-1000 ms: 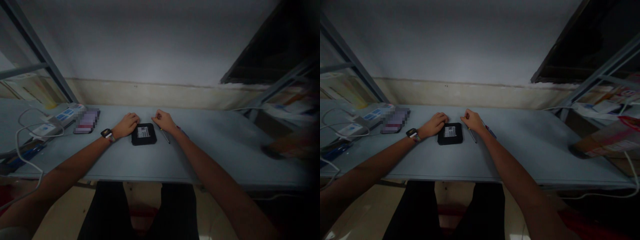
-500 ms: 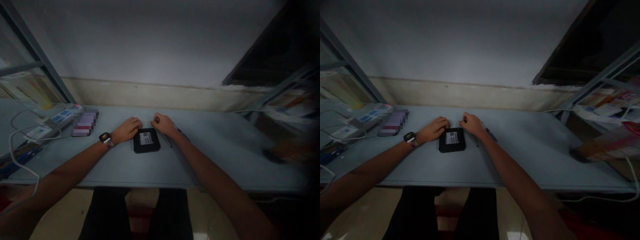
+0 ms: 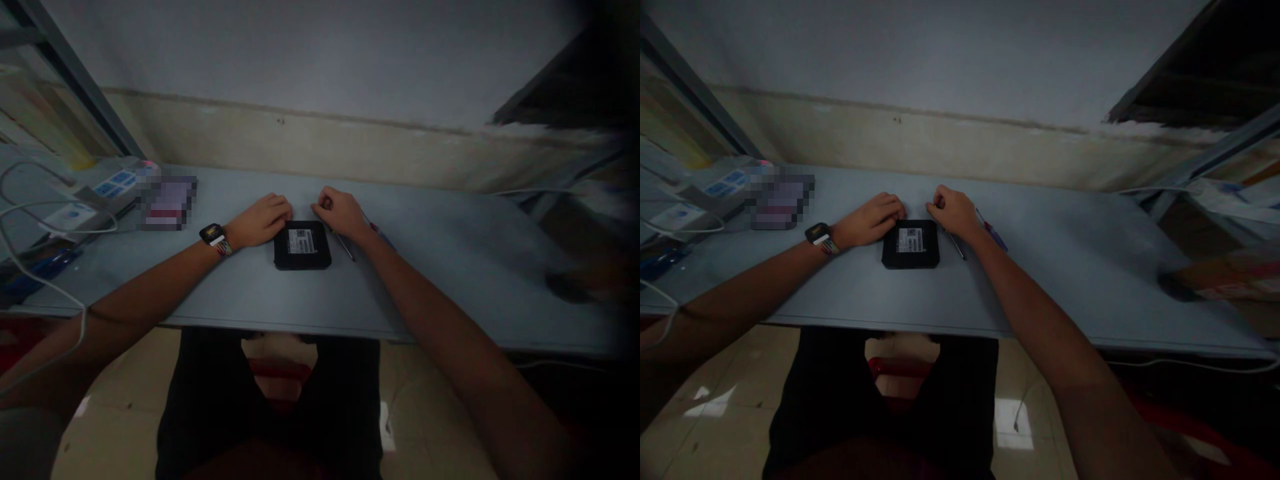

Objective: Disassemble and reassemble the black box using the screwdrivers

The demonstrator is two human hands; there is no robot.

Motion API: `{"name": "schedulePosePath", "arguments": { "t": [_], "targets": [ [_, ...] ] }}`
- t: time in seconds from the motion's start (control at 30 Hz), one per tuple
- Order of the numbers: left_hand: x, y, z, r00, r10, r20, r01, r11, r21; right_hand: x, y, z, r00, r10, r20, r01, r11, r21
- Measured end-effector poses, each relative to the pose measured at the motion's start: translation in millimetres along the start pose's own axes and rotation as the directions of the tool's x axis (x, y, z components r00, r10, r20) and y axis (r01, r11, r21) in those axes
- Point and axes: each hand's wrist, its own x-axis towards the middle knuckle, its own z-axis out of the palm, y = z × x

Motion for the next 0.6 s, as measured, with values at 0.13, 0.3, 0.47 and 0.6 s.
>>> {"name": "schedulePosePath", "arguments": {
  "t": [0.13,0.3,0.47,0.6],
  "targets": [
    [0.2,0.8,-0.7,1.000,-0.005,-0.003,0.005,1.000,0.010,-1.5,-2.4,-1.0,1.000,0.006,-0.002,-0.006,1.000,0.006],
    [0.3,0.4,-0.5,1.000,-0.003,-0.011,0.003,1.000,0.006,-2.2,-5.1,-2.7,1.000,0.006,0.006,-0.006,1.000,-0.012],
    [0.1,-1.9,-0.1,1.000,0.016,-0.005,-0.016,1.000,0.009,-1.6,-5.4,-3.1,1.000,0.011,0.020,-0.010,1.000,-0.021],
    [-0.3,-3.0,-0.2,1.000,0.024,-0.010,-0.024,0.999,0.023,-1.1,-4.8,-2.3,1.000,-0.001,0.006,0.001,0.999,-0.032]
  ]
}}
